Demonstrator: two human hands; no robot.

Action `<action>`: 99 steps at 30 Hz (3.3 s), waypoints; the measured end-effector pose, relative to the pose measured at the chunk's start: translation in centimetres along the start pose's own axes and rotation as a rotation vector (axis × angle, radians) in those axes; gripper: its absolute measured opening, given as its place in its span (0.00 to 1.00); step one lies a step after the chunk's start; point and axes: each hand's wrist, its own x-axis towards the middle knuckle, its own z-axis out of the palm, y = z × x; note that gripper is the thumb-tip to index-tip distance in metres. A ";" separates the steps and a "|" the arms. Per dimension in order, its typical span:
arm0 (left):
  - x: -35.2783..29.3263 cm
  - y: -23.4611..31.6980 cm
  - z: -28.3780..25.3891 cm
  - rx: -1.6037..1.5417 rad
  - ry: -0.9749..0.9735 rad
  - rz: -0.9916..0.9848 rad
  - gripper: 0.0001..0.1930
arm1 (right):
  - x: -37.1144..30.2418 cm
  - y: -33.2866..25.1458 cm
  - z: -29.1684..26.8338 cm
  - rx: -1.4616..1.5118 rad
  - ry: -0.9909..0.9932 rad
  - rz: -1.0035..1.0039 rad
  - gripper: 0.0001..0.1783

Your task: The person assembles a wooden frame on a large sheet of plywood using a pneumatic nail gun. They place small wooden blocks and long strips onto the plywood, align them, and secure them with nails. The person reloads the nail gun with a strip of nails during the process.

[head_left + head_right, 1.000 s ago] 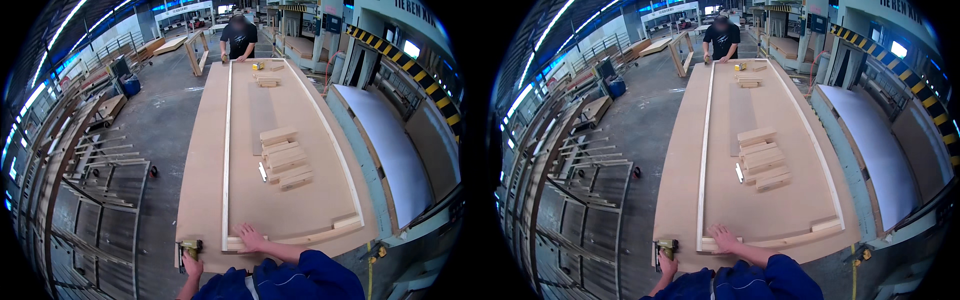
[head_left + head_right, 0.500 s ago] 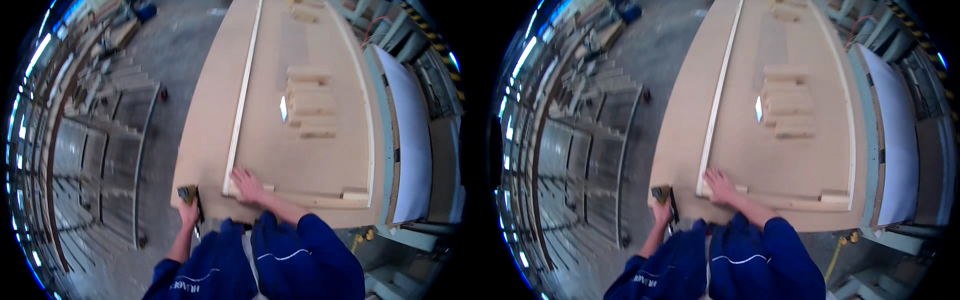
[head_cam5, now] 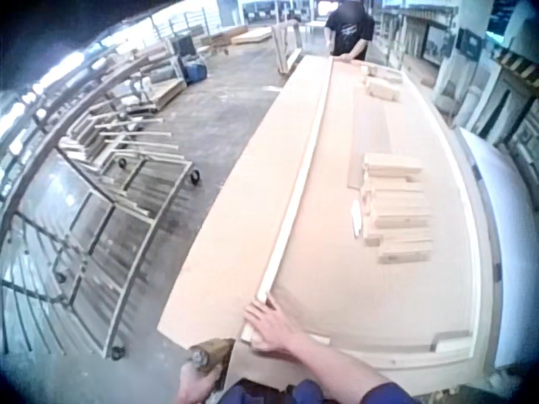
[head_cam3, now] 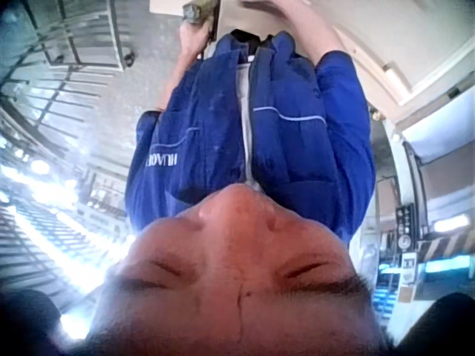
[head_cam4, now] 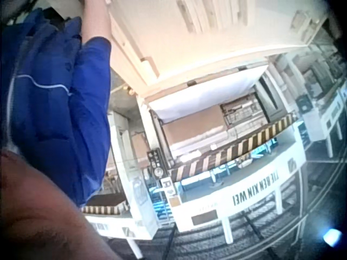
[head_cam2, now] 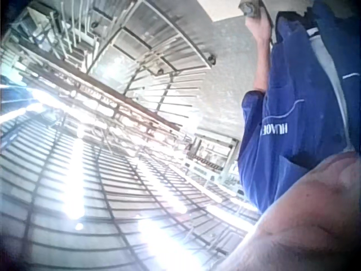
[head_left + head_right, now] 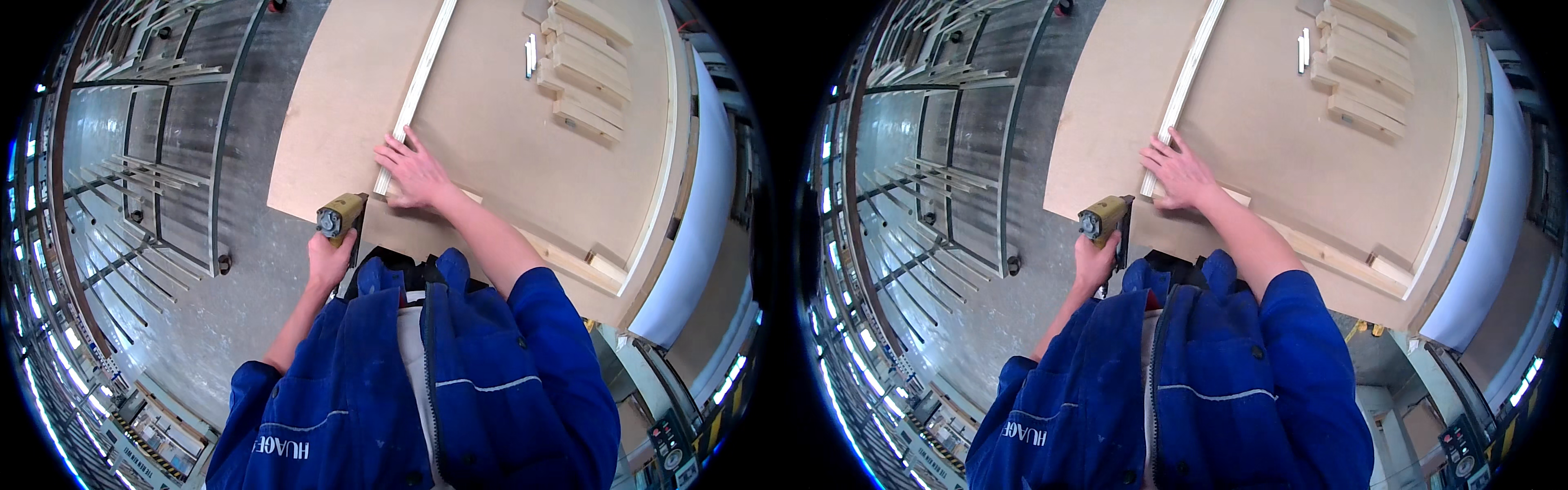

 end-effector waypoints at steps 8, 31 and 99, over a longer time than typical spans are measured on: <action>1.0 2.4 2.1 0.102 -0.062 0.147 0.16 | 0.5 -0.2 0.4 0.010 0.018 0.035 0.46; 0.3 2.5 4.0 0.131 0.006 0.136 0.15 | -0.5 -0.1 1.2 0.037 0.134 0.050 0.55; 8.4 14.2 4.4 0.911 -0.691 0.831 0.19 | -14.9 2.6 2.4 0.245 0.366 0.505 0.21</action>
